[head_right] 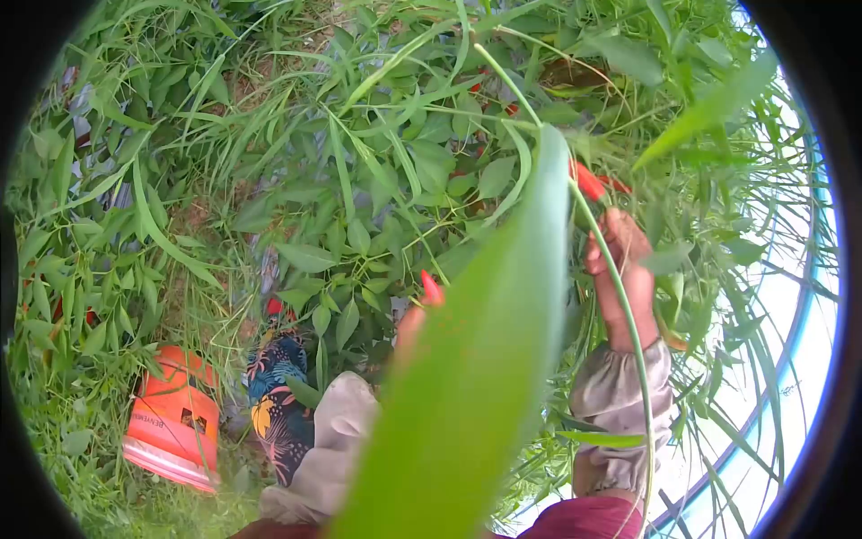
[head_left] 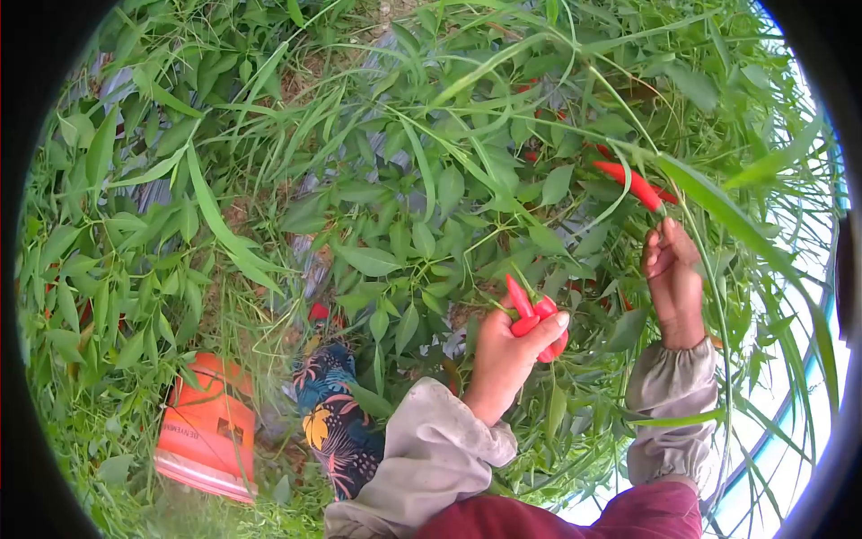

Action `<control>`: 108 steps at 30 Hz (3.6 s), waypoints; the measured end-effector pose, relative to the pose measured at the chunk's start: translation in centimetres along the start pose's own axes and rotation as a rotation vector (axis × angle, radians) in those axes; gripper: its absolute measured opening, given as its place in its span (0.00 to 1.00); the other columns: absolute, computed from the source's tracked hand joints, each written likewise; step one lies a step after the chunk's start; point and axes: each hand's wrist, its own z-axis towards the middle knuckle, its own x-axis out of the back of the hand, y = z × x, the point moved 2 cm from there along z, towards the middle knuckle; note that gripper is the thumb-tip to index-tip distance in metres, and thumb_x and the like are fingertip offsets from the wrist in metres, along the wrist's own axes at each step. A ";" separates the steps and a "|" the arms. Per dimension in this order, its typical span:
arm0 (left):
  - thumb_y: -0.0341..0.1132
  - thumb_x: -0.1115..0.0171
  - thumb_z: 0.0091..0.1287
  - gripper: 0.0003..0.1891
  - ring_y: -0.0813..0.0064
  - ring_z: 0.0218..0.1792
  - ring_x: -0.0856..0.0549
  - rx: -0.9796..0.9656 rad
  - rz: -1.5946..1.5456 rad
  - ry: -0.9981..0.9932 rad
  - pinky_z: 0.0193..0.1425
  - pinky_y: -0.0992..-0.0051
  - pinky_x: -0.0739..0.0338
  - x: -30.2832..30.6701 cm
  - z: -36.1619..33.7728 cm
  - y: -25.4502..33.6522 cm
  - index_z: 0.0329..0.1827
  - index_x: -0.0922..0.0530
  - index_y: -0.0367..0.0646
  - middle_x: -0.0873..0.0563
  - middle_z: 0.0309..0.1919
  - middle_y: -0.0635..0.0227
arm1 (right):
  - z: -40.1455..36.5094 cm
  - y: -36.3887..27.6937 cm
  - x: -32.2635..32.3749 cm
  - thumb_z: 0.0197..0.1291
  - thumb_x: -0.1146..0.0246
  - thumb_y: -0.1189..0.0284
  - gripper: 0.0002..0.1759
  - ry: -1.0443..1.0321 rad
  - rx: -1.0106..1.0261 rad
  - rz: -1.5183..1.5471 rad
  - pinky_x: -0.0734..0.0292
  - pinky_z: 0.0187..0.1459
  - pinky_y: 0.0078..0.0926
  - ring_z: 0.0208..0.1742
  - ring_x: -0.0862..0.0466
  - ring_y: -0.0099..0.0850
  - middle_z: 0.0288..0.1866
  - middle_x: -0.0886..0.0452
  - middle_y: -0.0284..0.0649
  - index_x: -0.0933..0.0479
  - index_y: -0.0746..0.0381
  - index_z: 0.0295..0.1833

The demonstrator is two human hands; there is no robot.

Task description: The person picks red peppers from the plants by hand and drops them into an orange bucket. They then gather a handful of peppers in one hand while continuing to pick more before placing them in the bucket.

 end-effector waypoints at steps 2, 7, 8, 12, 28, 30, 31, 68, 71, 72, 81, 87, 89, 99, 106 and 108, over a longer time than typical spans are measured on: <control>0.36 0.32 0.62 0.11 0.86 0.27 0.20 0.014 -0.029 -0.054 0.24 0.86 0.32 0.1 -0.1 0.2 0.43 0.23 0.42 0.15 0.32 0.70 | -1.8 0.7 -1.4 0.67 0.41 0.67 0.09 -0.077 -0.133 0.126 0.31 0.23 0.19 0.22 0.25 0.25 0.28 0.22 0.37 0.28 0.61 0.38; 0.30 0.36 0.61 0.12 0.72 0.41 0.15 -0.101 -0.198 -0.115 0.52 0.71 0.24 0.8 0.0 0.2 0.44 0.26 0.39 0.24 0.59 0.50 | -4.5 2.1 -2.9 0.61 0.36 0.69 0.10 -0.548 -0.330 -0.093 0.25 0.28 0.21 0.25 0.21 0.27 0.26 0.20 0.42 0.27 0.63 0.33; 0.30 0.36 0.61 0.12 0.72 0.41 0.15 -0.100 -0.197 -0.113 0.52 0.71 0.24 0.8 0.0 0.2 0.44 0.26 0.39 0.24 0.59 0.50 | -4.7 2.4 -3.0 0.61 0.36 0.69 0.10 -0.628 -0.374 -0.150 0.24 0.30 0.21 0.26 0.20 0.27 0.26 0.19 0.42 0.26 0.64 0.33; 0.31 0.37 0.62 0.10 0.69 0.34 0.14 -0.124 -0.385 -0.167 0.44 0.71 0.21 1.2 -0.3 1.2 0.43 0.25 0.39 0.16 0.48 0.48 | -4.2 3.2 -4.5 0.63 0.37 0.67 0.11 -0.711 -0.471 -0.311 0.25 0.34 0.23 0.29 0.18 0.28 0.28 0.18 0.41 0.25 0.65 0.34; 0.24 0.36 0.60 0.16 0.84 0.28 0.21 -0.129 -0.328 0.211 0.29 0.82 0.28 2.7 0.6 -0.2 0.51 0.25 0.41 0.18 0.31 0.72 | 25.3 1.4 -0.8 0.61 0.42 0.68 0.12 -0.075 0.684 -1.937 0.23 0.40 0.41 0.35 0.16 0.49 0.37 0.15 0.50 0.19 0.66 0.41; 0.23 0.36 0.58 0.14 0.84 0.29 0.20 -0.121 -0.346 0.197 0.33 0.81 0.27 2.7 0.7 -0.2 0.46 0.25 0.41 0.18 0.31 0.72 | 22.1 1.6 -2.8 0.56 0.39 0.68 0.11 -0.037 0.480 -2.171 0.20 0.42 0.45 0.40 0.15 0.51 0.40 0.15 0.51 0.17 0.63 0.39; 0.23 0.36 0.58 0.14 0.84 0.29 0.20 -0.125 -0.348 0.202 0.33 0.81 0.27 2.7 0.7 -0.1 0.46 0.25 0.41 0.18 0.31 0.72 | 21.3 1.9 -3.6 0.52 0.34 0.65 0.12 0.016 0.504 -2.158 0.19 0.45 0.44 0.42 0.14 0.49 0.39 0.15 0.50 0.17 0.62 0.39; 0.22 0.35 0.57 0.13 0.79 0.34 0.18 -0.060 -0.265 0.118 0.38 0.78 0.24 1.3 0.7 0.3 0.45 0.22 0.39 0.17 0.33 0.69 | 22.2 0.4 -0.6 0.55 0.34 0.67 0.23 -0.068 0.520 -1.508 0.25 0.51 0.36 0.47 0.16 0.45 0.46 0.17 0.53 0.23 0.65 0.55; 0.23 0.35 0.57 0.12 0.78 0.33 0.17 -0.041 -0.256 0.134 0.37 0.78 0.23 1.2 0.8 0.1 0.43 0.23 0.40 0.17 0.34 0.68 | 21.4 0.5 0.0 0.55 0.34 0.69 0.24 -0.129 0.434 -1.395 0.25 0.48 0.32 0.42 0.17 0.36 0.43 0.16 0.46 0.24 0.66 0.58; 0.23 0.36 0.57 0.11 0.78 0.32 0.17 -0.056 -0.252 0.138 0.35 0.77 0.23 1.1 0.9 -0.3 0.43 0.23 0.40 0.17 0.33 0.67 | 21.0 0.6 0.1 0.55 0.34 0.70 0.24 -0.147 0.467 -1.352 0.25 0.47 0.30 0.41 0.18 0.34 0.43 0.16 0.45 0.24 0.67 0.58; 0.23 0.37 0.60 0.09 0.78 0.30 0.17 -0.013 -0.293 0.110 0.31 0.77 0.23 0.6 0.9 -0.4 0.42 0.25 0.40 0.17 0.33 0.66 | 21.5 -0.7 0.6 0.58 0.35 0.70 0.22 -0.146 0.108 -0.999 0.30 0.41 0.25 0.36 0.22 0.28 0.40 0.20 0.41 0.26 0.66 0.58; 0.22 0.36 0.60 0.09 0.83 0.28 0.19 -0.050 -0.312 0.145 0.30 0.80 0.25 0.7 1.1 -0.6 0.42 0.24 0.40 0.17 0.32 0.69 | 22.2 -2.2 1.4 0.62 0.37 0.67 0.16 -0.254 -0.176 -0.278 0.33 0.22 0.18 0.19 0.27 0.21 0.27 0.22 0.36 0.22 0.63 0.52; 0.22 0.36 0.60 0.09 0.83 0.28 0.19 -0.051 -0.310 0.152 0.29 0.80 0.25 0.8 1.0 -0.5 0.42 0.24 0.40 0.17 0.32 0.69 | 20.0 -6.5 -2.3 0.70 0.45 0.65 0.14 0.007 0.131 -0.261 0.47 0.11 0.10 0.12 0.40 0.11 0.26 0.25 0.28 0.26 0.62 0.54; 0.27 0.29 0.60 0.11 0.84 0.21 0.21 -0.151 -0.243 0.205 0.25 0.83 0.26 1.2 1.9 0.5 0.37 0.26 0.41 0.18 0.27 0.73 | 3.2 -1.9 -6.0 0.59 0.35 0.66 0.14 -0.408 0.339 -1.482 0.29 0.26 0.31 0.24 0.20 0.34 0.25 0.20 0.43 0.22 0.62 0.47; 0.27 0.28 0.58 0.12 0.86 0.19 0.23 -0.140 -0.131 0.241 0.18 0.83 0.31 1.0 1.1 1.9 0.39 0.25 0.39 0.19 0.25 0.72 | -3.6 -1.1 -12.0 0.50 0.30 0.69 0.15 -1.263 0.291 -1.471 0.24 0.32 0.38 0.30 0.19 0.47 0.30 0.19 0.48 0.20 0.62 0.44; 0.26 0.28 0.58 0.12 0.86 0.18 0.23 -0.157 -0.122 0.276 0.17 0.83 0.32 1.2 1.0 1.9 0.40 0.24 0.38 0.19 0.25 0.73 | 0.0 -2.1 -10.6 0.60 0.34 0.64 0.16 -1.182 -0.155 -1.080 0.24 0.31 0.28 0.29 0.18 0.32 0.36 0.16 0.42 0.20 0.63 0.48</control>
